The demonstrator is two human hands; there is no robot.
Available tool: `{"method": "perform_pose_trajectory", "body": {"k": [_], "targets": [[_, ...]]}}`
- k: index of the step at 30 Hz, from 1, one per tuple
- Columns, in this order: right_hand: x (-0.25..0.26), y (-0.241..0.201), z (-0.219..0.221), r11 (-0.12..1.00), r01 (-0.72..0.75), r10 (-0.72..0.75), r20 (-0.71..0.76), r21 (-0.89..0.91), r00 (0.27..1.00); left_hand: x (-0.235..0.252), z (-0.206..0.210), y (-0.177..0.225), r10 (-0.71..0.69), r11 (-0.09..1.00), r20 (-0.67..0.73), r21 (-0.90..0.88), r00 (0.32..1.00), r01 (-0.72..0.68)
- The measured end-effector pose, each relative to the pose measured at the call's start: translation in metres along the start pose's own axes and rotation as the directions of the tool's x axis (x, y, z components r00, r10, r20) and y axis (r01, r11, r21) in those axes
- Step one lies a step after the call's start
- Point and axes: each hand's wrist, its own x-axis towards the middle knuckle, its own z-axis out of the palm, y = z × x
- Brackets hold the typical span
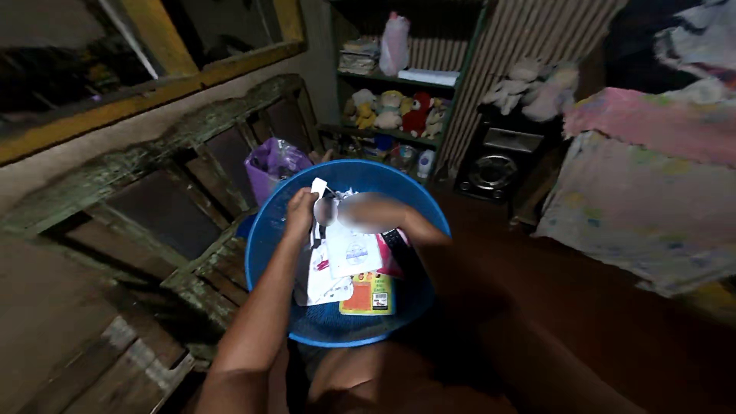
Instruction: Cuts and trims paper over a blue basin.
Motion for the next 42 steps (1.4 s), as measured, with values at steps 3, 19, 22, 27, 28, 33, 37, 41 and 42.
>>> {"method": "perform_pose_trajectory", "body": {"k": [3, 19, 22, 27, 28, 33, 37, 41, 42], "targets": [[-0.001, -0.001, 0.0, 0.999, -0.027, 0.027, 0.003, 0.02, 1.0, 0.001, 0.003, 0.004, 0.033, 0.999, -0.018, 0.002, 0.999, -0.033], [0.004, 0.009, -0.001, 0.989, -0.019, 0.017, 0.015, 0.146, 1.0, -0.001, 0.012, 0.001, 0.042, 0.999, 0.14, -0.021, 0.989, -0.039], [0.005, 0.011, -0.001, 0.987, -0.014, 0.012, 0.017, 0.158, 1.0, -0.002, 0.01, -0.001, 0.039, 0.999, 0.157, -0.013, 0.987, -0.038], [0.006, 0.01, 0.001, 0.988, -0.041, 0.037, 0.025, 0.15, 0.999, -0.003, 0.012, 0.003, 0.014, 0.999, 0.136, -0.036, 0.991, -0.009], [0.006, 0.009, 0.002, 0.988, -0.046, 0.043, 0.022, 0.148, 0.999, -0.004, 0.012, 0.003, 0.015, 0.999, 0.144, -0.044, 0.989, -0.009], [0.005, 0.007, 0.002, 0.989, -0.043, 0.043, 0.004, 0.144, 0.999, -0.003, 0.012, 0.004, 0.004, 0.998, 0.169, -0.056, 0.986, 0.006], [0.005, 0.007, 0.002, 0.99, -0.02, 0.021, -0.005, 0.141, 1.0, -0.002, 0.011, 0.001, -0.011, 0.998, 0.152, -0.062, 0.988, 0.021], [0.007, 0.01, 0.003, 0.989, -0.008, 0.01, -0.014, 0.146, 1.0, 0.001, 0.009, -0.001, -0.019, 0.997, 0.15, -0.073, 0.988, 0.03], [0.007, 0.01, 0.003, 0.99, -0.007, 0.009, -0.017, 0.141, 1.0, 0.0, 0.009, -0.001, -0.019, 0.997, 0.153, -0.076, 0.988, 0.031]]}}
